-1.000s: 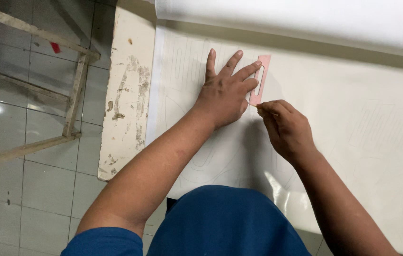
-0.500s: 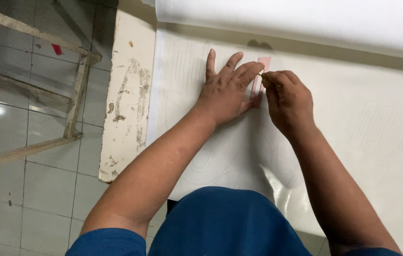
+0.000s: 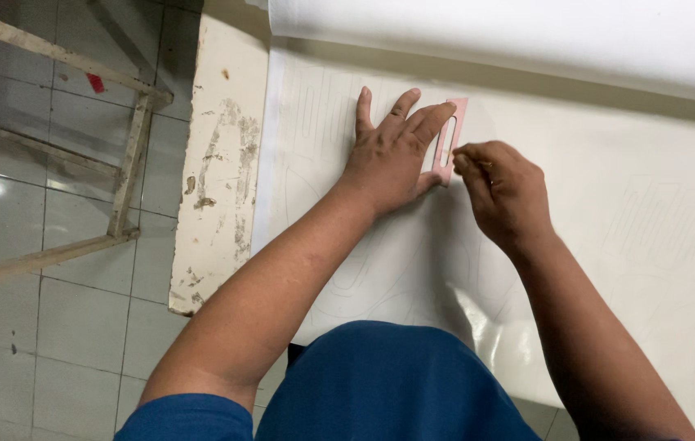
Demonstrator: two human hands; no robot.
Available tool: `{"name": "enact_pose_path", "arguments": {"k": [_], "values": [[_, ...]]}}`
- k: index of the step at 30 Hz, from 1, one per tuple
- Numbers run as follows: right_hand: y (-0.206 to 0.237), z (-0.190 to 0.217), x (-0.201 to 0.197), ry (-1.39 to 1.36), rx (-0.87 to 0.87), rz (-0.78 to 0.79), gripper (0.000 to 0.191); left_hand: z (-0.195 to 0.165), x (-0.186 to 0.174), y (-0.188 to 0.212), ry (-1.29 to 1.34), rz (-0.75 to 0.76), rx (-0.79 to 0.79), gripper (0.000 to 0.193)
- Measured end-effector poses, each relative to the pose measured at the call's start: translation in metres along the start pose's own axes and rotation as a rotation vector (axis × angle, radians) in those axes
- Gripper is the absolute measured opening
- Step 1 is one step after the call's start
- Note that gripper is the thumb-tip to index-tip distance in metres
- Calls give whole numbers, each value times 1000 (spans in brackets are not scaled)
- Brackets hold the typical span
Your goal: The person holds a small pink rectangular template against a long white sheet with pre-drawn outlines and uses a pen to trace lines along the template's slot. They reposition the template repeatedly along the sheet, marking a series of parallel line groups across the material.
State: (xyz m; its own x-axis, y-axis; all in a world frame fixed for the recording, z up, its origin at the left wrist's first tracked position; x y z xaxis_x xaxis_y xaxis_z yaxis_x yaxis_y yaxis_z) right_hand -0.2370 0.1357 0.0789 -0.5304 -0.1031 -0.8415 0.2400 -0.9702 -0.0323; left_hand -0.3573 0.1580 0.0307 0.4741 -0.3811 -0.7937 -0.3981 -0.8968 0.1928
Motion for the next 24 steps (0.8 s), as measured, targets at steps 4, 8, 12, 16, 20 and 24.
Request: {"name": "enact_pose_path", "arguments": {"k": [4, 8, 12, 16, 20, 24], "values": [[5, 7, -3, 140, -111, 29, 9, 0, 2, 2, 3, 8, -9, 96], [-14, 13, -12, 235, -144, -79, 5, -2, 0, 2, -3, 6, -2, 92], [-34, 24, -21, 192, -148, -191, 6, -3, -3, 2, 34, 12, -18, 90], [-34, 23, -17, 110, -119, -122, 7, -5, -3, 2, -42, 19, -9, 93], [-12, 1, -18, -6, 7, -91, 8, -5, -4, 5, -46, 4, 34, 90], [14, -35, -21, -305, 211, -139, 14, -12, -6, 11, -75, -113, 170, 90]]}}
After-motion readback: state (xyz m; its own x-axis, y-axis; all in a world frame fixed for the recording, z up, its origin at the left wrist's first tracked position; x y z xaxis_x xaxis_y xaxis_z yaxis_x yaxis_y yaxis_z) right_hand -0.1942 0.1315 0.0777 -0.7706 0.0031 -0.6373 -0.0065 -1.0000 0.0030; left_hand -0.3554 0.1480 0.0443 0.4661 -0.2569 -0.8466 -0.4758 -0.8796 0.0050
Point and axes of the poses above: each hand's wrist, its own y-axis away from the middle knuckle, its own x-axis out of the palm, z = x × y, the point moved 7 cm from there along -y, towards the middle knuckle, and after that the axes turned 11 degrees about y, right-handed, at the moved point
